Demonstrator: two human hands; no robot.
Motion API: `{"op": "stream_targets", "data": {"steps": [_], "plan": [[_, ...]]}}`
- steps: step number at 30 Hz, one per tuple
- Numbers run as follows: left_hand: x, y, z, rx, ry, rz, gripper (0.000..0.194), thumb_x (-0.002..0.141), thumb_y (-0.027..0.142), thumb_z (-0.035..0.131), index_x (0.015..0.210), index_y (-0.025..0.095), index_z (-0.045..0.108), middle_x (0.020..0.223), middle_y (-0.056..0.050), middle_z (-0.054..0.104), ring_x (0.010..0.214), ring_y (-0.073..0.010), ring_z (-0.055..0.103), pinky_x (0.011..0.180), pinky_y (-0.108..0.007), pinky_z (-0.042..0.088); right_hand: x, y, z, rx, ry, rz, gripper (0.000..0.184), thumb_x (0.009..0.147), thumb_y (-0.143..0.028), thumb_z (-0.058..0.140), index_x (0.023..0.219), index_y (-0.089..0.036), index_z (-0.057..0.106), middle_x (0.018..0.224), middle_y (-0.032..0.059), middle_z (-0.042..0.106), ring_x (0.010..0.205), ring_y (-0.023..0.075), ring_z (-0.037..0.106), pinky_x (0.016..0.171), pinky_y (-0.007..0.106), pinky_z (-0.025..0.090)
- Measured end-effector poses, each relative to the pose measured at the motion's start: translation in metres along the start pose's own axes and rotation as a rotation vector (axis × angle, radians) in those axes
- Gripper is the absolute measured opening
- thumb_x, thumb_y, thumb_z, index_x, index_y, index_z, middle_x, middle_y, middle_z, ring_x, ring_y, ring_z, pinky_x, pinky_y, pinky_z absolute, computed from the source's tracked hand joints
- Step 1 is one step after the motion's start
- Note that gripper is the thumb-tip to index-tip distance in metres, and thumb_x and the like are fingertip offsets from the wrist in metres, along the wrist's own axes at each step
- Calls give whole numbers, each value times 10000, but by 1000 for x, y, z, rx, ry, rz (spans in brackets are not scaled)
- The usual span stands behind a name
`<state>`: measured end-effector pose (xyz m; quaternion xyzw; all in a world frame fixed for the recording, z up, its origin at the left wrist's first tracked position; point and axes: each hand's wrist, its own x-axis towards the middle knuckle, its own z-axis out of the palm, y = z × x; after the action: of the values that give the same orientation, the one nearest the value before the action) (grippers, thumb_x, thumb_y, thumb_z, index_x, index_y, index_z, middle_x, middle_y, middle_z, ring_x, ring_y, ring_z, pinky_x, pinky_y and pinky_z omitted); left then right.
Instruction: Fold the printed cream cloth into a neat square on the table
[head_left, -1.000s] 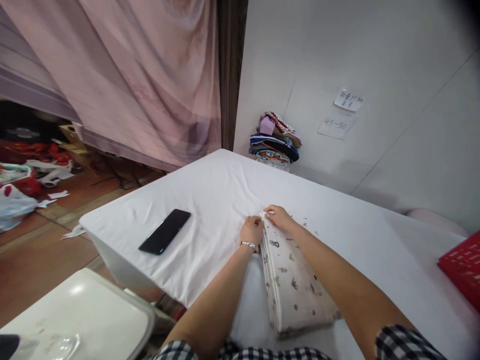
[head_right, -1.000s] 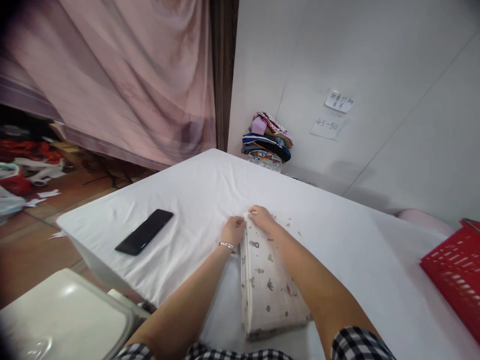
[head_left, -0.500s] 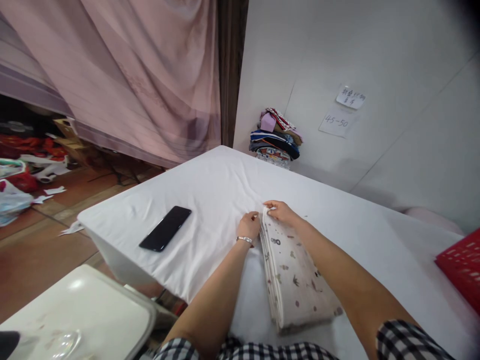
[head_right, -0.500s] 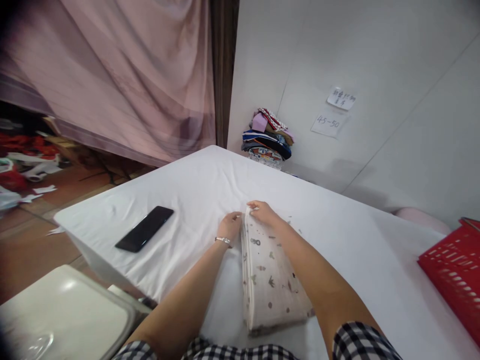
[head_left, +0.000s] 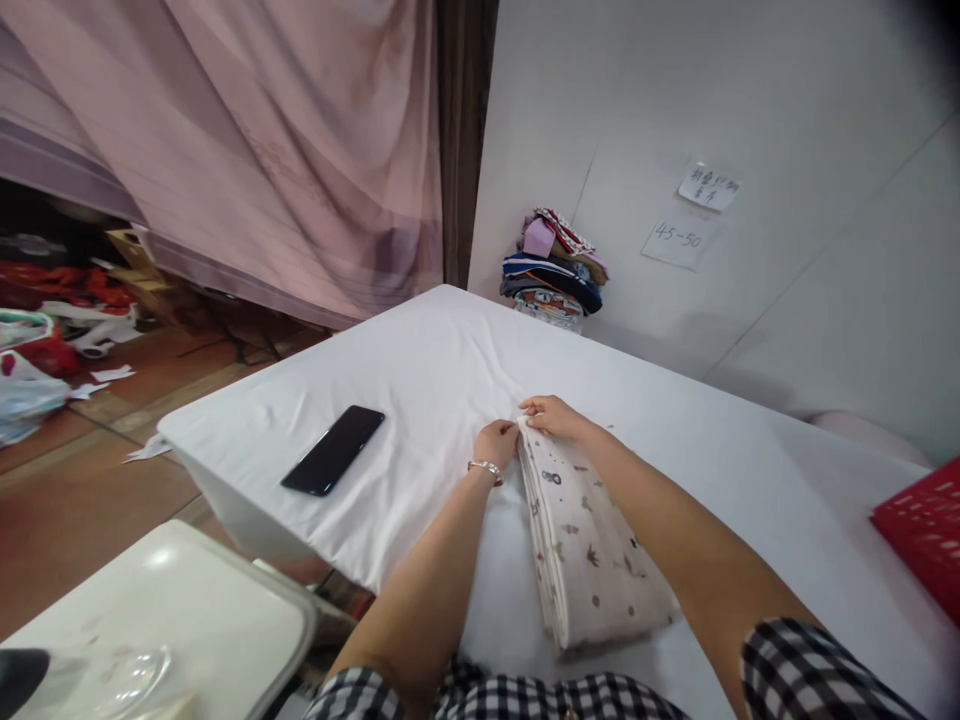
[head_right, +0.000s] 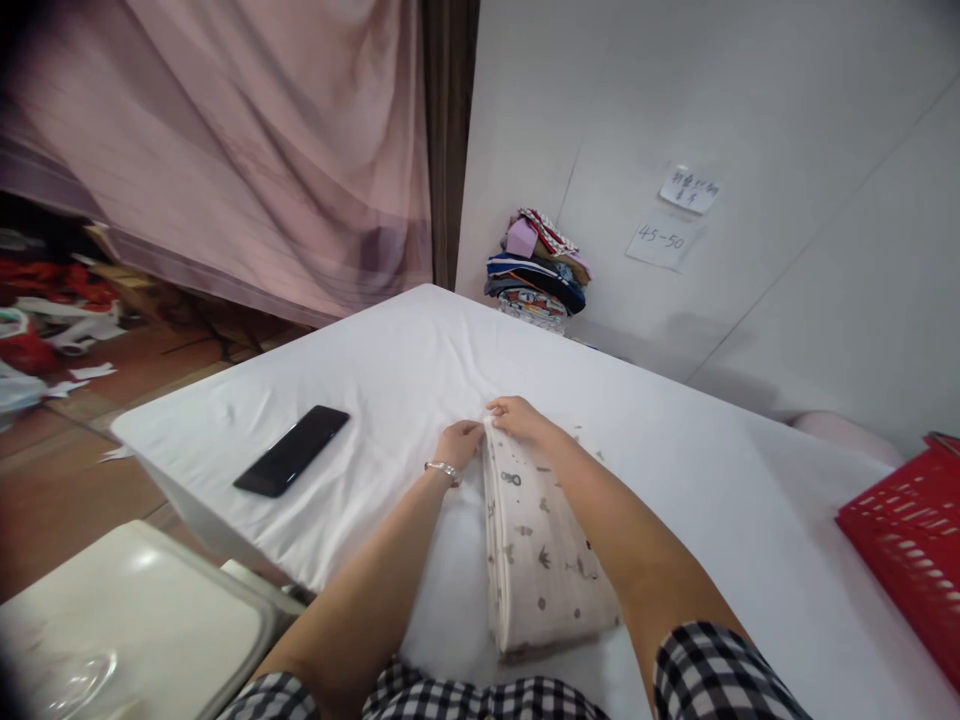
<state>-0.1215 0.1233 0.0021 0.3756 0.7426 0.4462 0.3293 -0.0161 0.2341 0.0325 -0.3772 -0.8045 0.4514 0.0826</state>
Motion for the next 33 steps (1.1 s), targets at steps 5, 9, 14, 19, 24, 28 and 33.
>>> {"op": "stream_targets", "data": {"steps": [5, 9, 14, 19, 24, 28, 33], "plan": [[0, -2, 2, 14, 9, 40, 264, 785, 366, 498, 861, 170, 658, 740, -36, 670, 625, -130, 597, 605, -229, 433, -7, 5, 2, 103, 4, -10, 414, 683, -97, 563, 1092, -153, 576, 976, 46, 642, 377, -2, 389, 396, 158, 328], [2, -7, 6, 76, 42, 75, 272, 741, 370, 566, 921, 183, 645, 811, -38, 672, 723, -139, 600, 657, -229, 432, -13, 6, 12, 106, 69, -19, 464, 695, -104, 527, 1154, -172, 534, 1045, 45, 628, 381, 3, 375, 411, 169, 338], [2, -7, 7, 84, 86, 100, 225, 762, 341, 539, 887, 196, 656, 821, -27, 673, 750, -135, 597, 681, -222, 431, -37, 2, 18, -38, 355, -47, 428, 686, -192, 551, 1114, -191, 550, 939, 21, 639, 517, 62, 471, 526, 195, 385], [-1, -4, 5, 42, 75, 130, 241, 791, 366, 495, 848, 203, 663, 800, -21, 675, 736, -132, 599, 667, -218, 431, -83, -3, 28, -209, 446, -92, 174, 748, -344, 517, 769, -191, 595, 715, -11, 608, 597, 111, 500, 580, 220, 364], [-2, -3, 4, 80, 61, 116, 292, 764, 430, 525, 903, 206, 651, 818, -24, 670, 737, -136, 598, 665, -222, 429, -114, -12, 41, -394, 315, 58, 220, 721, -422, 573, 752, -205, 556, 602, -20, 566, 569, 126, 490, 519, 218, 290], [-3, -6, 5, 73, 51, 128, 317, 738, 412, 563, 957, 194, 630, 847, -31, 667, 767, -137, 600, 691, -222, 428, -112, -11, 44, -341, 285, 54, 96, 736, -291, 543, 702, -202, 537, 580, -33, 551, 539, 108, 476, 515, 205, 290], [-2, -10, 7, 56, 45, 138, 325, 741, 399, 559, 995, 205, 612, 858, -23, 663, 770, -134, 599, 698, -226, 431, -104, -6, 48, -172, 303, -37, 60, 725, -229, 508, 686, -196, 541, 542, -54, 528, 515, 100, 468, 508, 190, 316]]}}
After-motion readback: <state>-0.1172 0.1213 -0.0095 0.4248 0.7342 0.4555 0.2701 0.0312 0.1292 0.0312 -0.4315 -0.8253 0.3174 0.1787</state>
